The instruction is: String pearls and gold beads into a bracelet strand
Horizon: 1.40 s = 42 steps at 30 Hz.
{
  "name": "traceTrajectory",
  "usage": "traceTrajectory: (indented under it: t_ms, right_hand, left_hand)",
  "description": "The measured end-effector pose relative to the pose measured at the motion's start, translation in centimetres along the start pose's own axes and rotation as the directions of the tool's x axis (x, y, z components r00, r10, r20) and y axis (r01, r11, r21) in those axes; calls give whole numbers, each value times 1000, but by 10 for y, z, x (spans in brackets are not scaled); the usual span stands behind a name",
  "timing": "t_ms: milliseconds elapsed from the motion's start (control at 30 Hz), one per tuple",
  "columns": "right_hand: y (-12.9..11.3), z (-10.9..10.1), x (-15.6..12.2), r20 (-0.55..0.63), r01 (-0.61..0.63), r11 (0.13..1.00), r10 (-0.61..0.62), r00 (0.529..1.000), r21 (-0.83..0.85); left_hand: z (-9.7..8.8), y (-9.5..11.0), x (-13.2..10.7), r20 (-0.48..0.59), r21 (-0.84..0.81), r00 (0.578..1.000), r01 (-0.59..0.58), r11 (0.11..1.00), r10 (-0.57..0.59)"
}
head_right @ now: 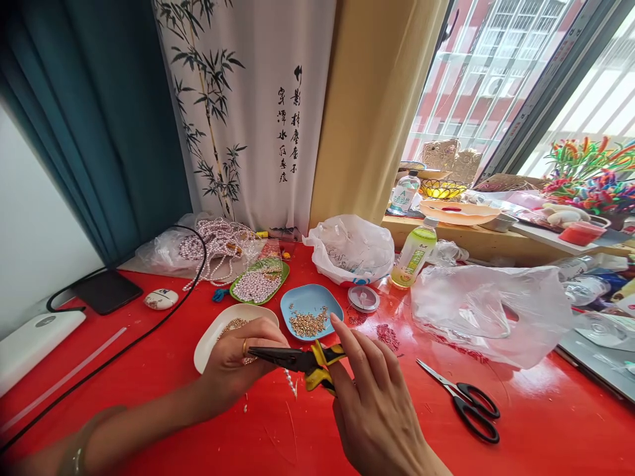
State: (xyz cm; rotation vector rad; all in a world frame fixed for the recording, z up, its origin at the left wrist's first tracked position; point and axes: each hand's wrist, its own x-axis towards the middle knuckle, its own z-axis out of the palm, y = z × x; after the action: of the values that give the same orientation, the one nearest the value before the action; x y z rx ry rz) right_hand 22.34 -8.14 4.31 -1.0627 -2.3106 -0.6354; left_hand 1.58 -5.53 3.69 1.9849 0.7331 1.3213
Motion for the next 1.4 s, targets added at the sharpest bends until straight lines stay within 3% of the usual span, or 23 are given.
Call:
traceTrajectory:
  t_ms: [233, 433, 533, 667, 767, 1000, 1233, 1400]
  right_hand:
    - [0, -2, 4, 4, 4, 1000, -4, 1000, 10]
    - [1, -1, 6, 39, 2, 996, -5, 999, 87]
    - [2, -1, 6, 56, 6, 995, -11, 998, 97]
    - [4, 1, 5, 96, -23, 990, 10, 995, 137]
    - [4, 3, 5, 169, -76, 970, 38, 985, 229]
    - [2, 5, 4, 287, -198, 897, 84, 954, 395]
    - [-1, 5, 3, 270, -199, 854, 72, 960, 480]
    - [-3, 3, 6, 254, -192, 820, 59, 965, 540]
  left_hand:
    - [3, 3, 2, -56, -47, 994, 89, 995, -91]
    - [6, 2, 4, -65, -253, 968, 218, 943, -241]
    - [8, -1, 5, 11, -395, 927, 349, 850, -375]
    - [9, -4, 5, 167, -560, 841, 510, 653, -514]
    - [9, -8, 5, 269, -584, 814, 563, 584, -516]
    - [6, -15, 5, 367, -627, 757, 631, 457, -541]
    - [4, -14, 6, 516, -707, 695, 676, 209, -500]
    - [5, -14, 5, 516, -732, 680, 666, 144, -521]
